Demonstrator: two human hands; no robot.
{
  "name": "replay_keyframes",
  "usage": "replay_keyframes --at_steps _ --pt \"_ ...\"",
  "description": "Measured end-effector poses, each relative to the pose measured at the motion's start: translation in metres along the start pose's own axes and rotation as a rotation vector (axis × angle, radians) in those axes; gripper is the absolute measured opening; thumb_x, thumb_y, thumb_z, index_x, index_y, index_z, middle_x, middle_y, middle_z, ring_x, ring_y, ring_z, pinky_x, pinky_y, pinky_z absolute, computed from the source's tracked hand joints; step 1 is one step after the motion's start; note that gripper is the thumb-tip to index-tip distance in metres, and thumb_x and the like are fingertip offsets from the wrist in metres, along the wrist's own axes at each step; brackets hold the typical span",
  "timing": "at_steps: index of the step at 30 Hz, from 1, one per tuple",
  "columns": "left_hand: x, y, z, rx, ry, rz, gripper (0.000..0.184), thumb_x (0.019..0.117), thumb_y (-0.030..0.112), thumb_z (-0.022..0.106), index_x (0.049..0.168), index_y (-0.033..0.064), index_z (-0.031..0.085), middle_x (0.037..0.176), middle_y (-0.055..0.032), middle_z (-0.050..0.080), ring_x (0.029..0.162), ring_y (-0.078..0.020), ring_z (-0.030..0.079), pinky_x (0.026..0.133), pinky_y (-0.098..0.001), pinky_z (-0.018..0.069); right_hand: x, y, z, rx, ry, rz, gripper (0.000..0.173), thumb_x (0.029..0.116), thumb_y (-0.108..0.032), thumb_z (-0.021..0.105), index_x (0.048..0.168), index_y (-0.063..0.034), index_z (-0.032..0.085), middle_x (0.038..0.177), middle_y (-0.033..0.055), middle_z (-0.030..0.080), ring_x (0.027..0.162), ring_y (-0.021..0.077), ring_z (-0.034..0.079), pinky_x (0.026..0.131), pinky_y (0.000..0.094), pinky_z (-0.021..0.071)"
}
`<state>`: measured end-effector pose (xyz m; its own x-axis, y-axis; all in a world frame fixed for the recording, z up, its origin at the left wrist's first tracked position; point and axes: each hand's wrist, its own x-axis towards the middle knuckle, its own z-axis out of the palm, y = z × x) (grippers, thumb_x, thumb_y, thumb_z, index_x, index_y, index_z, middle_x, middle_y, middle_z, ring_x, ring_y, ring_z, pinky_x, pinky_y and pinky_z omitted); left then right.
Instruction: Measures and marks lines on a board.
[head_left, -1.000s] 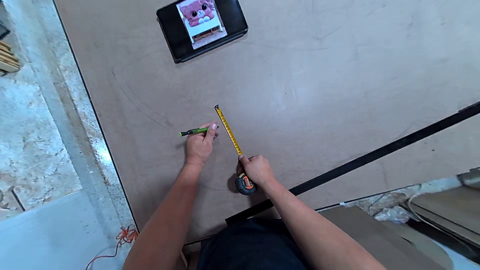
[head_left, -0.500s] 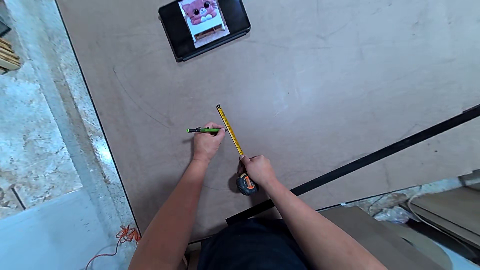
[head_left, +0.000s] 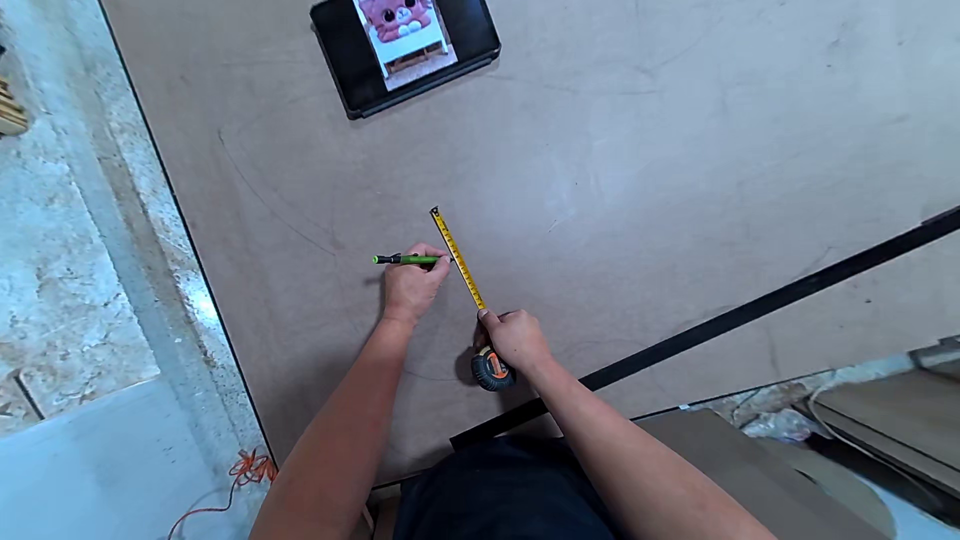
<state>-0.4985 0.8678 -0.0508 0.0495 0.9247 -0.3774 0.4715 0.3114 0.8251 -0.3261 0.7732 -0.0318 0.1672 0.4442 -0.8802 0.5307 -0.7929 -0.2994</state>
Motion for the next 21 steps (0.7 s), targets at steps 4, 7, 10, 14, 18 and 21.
replay_keyframes --at_steps 4,7,10,14,18,21 --pt "0.0013 -0.0002 0.0006 0.015 0.001 0.005 0.007 0.0933 0.017 0.075 0.098 0.0127 0.076 0.079 0.0005 0.074 0.066 -0.0082 0.069 0.063 -0.0289 0.0593 0.0016 0.0012 0.001 0.005 -0.003 0.0 0.064 0.1048 -0.059 0.042 0.067 -0.0158 0.071 0.073 0.0038 0.073 0.073 0.0231 0.07 0.066 0.053 0.0525" --pt "0.0007 0.0008 -0.001 0.047 -0.001 -0.003 0.006 0.0932 0.018 0.075 0.098 0.0143 0.076 0.078 0.0012 0.073 0.064 -0.008 0.067 0.062 -0.0286 0.0576 0.0016 0.0012 0.0009 -0.002 -0.011 -0.002 0.064 0.105 -0.059 0.041 0.068 -0.0172 0.072 0.074 0.0025 0.074 0.074 0.0224 0.07 0.067 0.053 0.0529" --pt "0.0029 0.0032 -0.0008 0.05 -0.015 -0.015 0.007 0.0938 0.019 0.076 0.099 0.0143 0.077 0.08 0.0008 0.074 0.066 -0.008 0.069 0.064 -0.0293 0.0601 0.0017 0.0006 -0.0007 -0.006 -0.013 0.001 0.064 0.1051 -0.059 0.041 0.068 -0.0172 0.072 0.075 0.0029 0.073 0.075 0.0225 0.071 0.068 0.0529 0.053" --pt "0.0018 0.0032 -0.0026 0.051 -0.023 -0.018 0.006 0.0942 0.018 0.075 0.099 0.0137 0.076 0.079 0.0009 0.074 0.066 -0.0081 0.069 0.064 -0.0288 0.0597 0.0016 0.0005 0.0004 -0.003 -0.018 0.001 0.064 0.1051 -0.06 0.041 0.068 -0.0165 0.071 0.074 0.0037 0.073 0.075 0.0227 0.07 0.067 0.0525 0.0526" --pt "0.0039 0.0051 -0.0004 0.05 -0.023 -0.019 0.007 0.0944 0.019 0.076 0.099 0.0137 0.077 0.079 0.0005 0.075 0.066 -0.0081 0.07 0.064 -0.0296 0.0604 0.0035 0.0011 -0.001 -0.004 -0.019 -0.005 0.064 0.1053 -0.059 0.041 0.069 -0.0162 0.072 0.076 0.0032 0.074 0.076 0.0223 0.071 0.068 0.0521 0.0533" --pt "0.0044 0.0056 -0.003 -0.028 -0.014 -0.043 0.005 0.0935 0.015 0.076 0.096 0.0107 0.076 0.078 -0.0016 0.075 0.065 -0.0102 0.07 0.063 -0.0295 0.0607 0.005 0.0023 -0.0004 -0.01 -0.026 -0.021 0.065 0.1055 -0.059 0.04 0.069 -0.0154 0.072 0.078 0.0039 0.074 0.078 0.023 0.071 0.07 0.0528 0.0534"
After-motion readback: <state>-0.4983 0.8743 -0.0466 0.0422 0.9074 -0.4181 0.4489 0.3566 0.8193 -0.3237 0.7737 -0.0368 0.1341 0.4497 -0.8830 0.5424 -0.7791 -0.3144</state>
